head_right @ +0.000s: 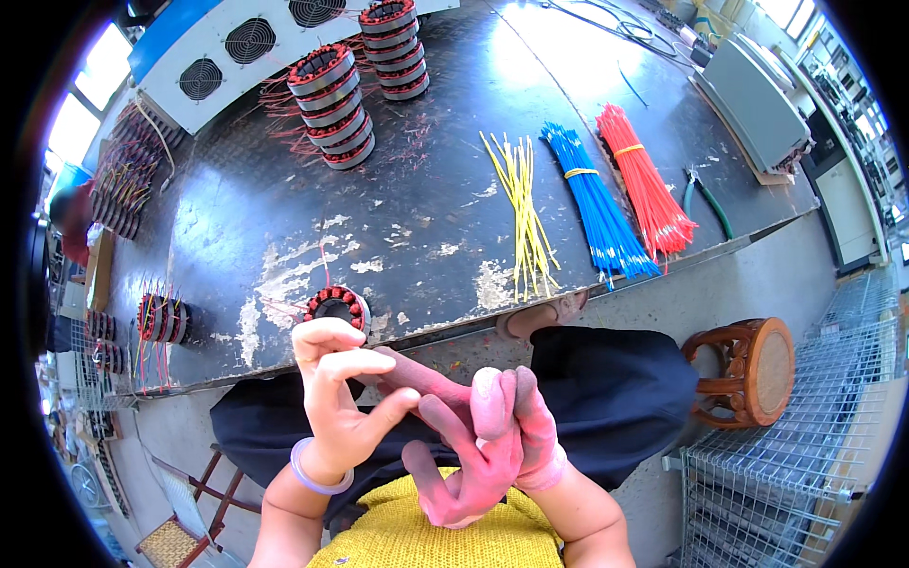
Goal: The person secures copper wire to a stator coil using zip ties and trims the excess with pliers. They pick up yellow and blue ties from the table, thread them through the coil, tighten them, and then use a tool to cut the ends.
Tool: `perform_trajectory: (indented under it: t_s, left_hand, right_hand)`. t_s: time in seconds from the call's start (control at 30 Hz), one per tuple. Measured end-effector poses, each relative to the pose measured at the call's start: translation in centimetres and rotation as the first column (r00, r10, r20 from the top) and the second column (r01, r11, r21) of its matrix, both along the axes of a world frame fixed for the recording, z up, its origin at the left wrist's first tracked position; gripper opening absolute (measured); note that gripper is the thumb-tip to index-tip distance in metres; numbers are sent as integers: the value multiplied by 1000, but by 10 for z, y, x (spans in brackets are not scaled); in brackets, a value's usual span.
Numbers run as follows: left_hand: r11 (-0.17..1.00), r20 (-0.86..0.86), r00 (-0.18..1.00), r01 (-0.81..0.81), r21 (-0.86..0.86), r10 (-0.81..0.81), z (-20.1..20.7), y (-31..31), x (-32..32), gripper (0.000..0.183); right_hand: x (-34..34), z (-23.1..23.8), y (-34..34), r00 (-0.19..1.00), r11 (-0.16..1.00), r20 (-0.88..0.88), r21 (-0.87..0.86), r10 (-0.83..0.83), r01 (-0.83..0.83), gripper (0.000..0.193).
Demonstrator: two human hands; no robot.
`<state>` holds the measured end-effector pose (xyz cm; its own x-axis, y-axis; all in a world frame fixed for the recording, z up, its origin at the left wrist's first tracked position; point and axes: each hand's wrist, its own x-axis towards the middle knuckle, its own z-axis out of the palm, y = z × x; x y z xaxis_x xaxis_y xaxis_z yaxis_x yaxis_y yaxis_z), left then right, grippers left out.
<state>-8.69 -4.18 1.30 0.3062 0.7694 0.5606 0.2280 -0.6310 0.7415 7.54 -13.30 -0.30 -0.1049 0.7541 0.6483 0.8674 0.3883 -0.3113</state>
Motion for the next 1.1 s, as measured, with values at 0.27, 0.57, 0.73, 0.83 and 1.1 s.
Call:
perform_trajectory:
  t_s: [0.27,0.57,0.73,0.83,1.1]
  left_hand:
    - [993,-17,995,-93,70,95,-4,-7,0,41]
    - [868,-296,934,-28,496,199,0,-3,-7,35]
    - [791,-307,916,-18,611,257,-5,-6,-9,30]
    - [793,-292,922,-27,608,255,-5,-7,-10,30]
    - [875,-277,939,-47,481,203,1,-6,-11,34]
  right_hand:
    - [1,-6,10,996,973,46,210,82,-90,27]
    - [2,-14,2,1000,992,27,128,-11,8,54]
    - [-2,-20,7,999,977,28,210,-28,22,47]
    - [-2,-20,7,1000,973,11,229,-11,8,42]
    - [2,-24,3,940,960,309,273,-145,59,31]
